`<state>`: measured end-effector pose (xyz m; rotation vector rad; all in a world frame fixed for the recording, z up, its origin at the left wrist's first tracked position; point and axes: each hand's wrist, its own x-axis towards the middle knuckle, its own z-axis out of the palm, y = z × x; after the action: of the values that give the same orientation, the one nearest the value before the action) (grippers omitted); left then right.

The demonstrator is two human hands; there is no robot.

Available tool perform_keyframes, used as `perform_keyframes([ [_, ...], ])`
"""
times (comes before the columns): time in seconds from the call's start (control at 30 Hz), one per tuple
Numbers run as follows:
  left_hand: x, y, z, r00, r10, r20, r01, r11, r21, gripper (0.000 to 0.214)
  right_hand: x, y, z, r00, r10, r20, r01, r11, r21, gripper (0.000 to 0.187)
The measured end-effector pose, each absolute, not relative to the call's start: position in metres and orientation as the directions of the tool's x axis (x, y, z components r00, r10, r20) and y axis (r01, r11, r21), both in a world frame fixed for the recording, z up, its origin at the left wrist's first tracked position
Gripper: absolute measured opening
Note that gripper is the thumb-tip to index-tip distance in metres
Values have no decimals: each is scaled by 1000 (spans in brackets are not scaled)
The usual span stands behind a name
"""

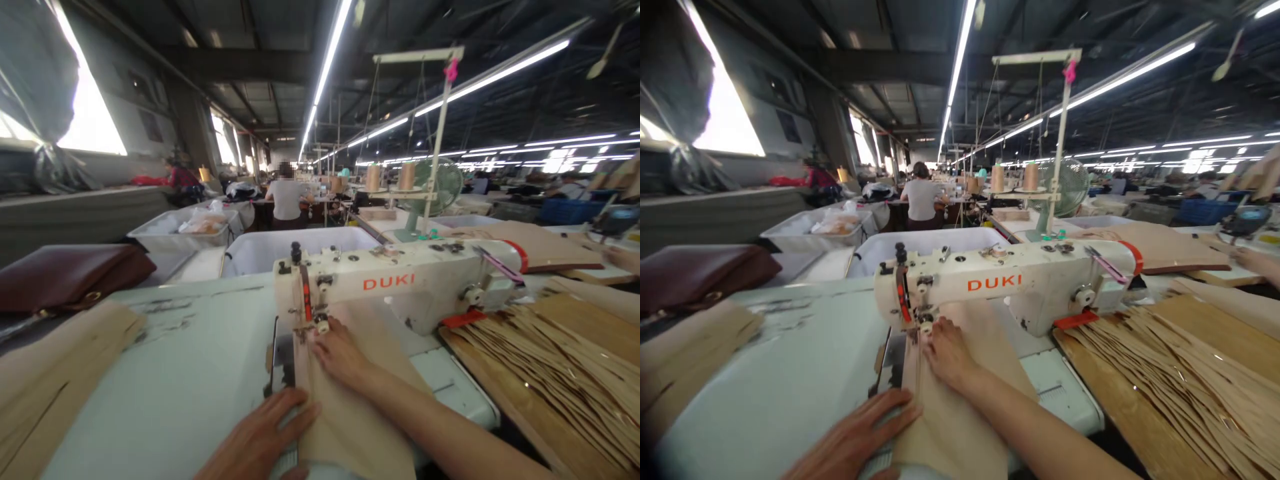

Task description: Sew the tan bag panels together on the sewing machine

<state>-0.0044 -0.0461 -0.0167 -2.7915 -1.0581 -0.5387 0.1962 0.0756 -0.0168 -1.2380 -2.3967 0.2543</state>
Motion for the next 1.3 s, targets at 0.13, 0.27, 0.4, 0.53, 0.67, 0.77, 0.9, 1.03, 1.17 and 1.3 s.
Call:
perform_keyframes([
  [0.13, -4, -59, -18, 630, 740, 235, 749, -659, 67, 62, 230, 37, -14, -683, 679, 269, 577, 727, -372, 32],
  [0.27, -4, -62, -19, 634, 750, 188, 757, -651, 49, 64, 242, 25, -12, -781, 571, 252, 489, 810, -323, 43],
  [0.4, -3, -58, -15, 650, 724, 229, 745, -667, -6, 72, 241, 27, -13, -782, 577, 233, 523, 813, -257, 43],
  [0.53, 3, -52, -11, 624, 703, 342, 727, -683, 77, 64, 241, 27, -15, -783, 581, 222, 534, 811, -239, 45],
  [0.67, 5, -35, -32, 562, 703, 436, 710, -680, 182, 50, 240, 32, -13, -796, 571, 203, 525, 817, -239, 46],
  [0.77, 3, -21, -50, 490, 745, 452, 747, -626, 223, 46, 238, 39, -12, -804, 567, 179, 518, 816, -257, 47],
  [0.9, 0, -15, -47, 485, 768, 417, 753, -610, 247, 46, 235, 48, -12, -793, 589, 157, 536, 796, -282, 47],
  [1.03, 0, -15, -29, 487, 762, 427, 764, -608, 214, 47, 233, 56, -13, -781, 605, 157, 548, 784, -291, 46],
  [1.17, -2, -12, -17, 536, 713, 453, 742, -654, 152, 50, 231, 65, -17, -779, 596, 193, 545, 797, -261, 45],
  [1.3, -8, -8, -9, 569, 699, 433, 736, -668, 109, 67, 227, 76, -22, -765, 597, 243, 559, 802, -210, 44],
])
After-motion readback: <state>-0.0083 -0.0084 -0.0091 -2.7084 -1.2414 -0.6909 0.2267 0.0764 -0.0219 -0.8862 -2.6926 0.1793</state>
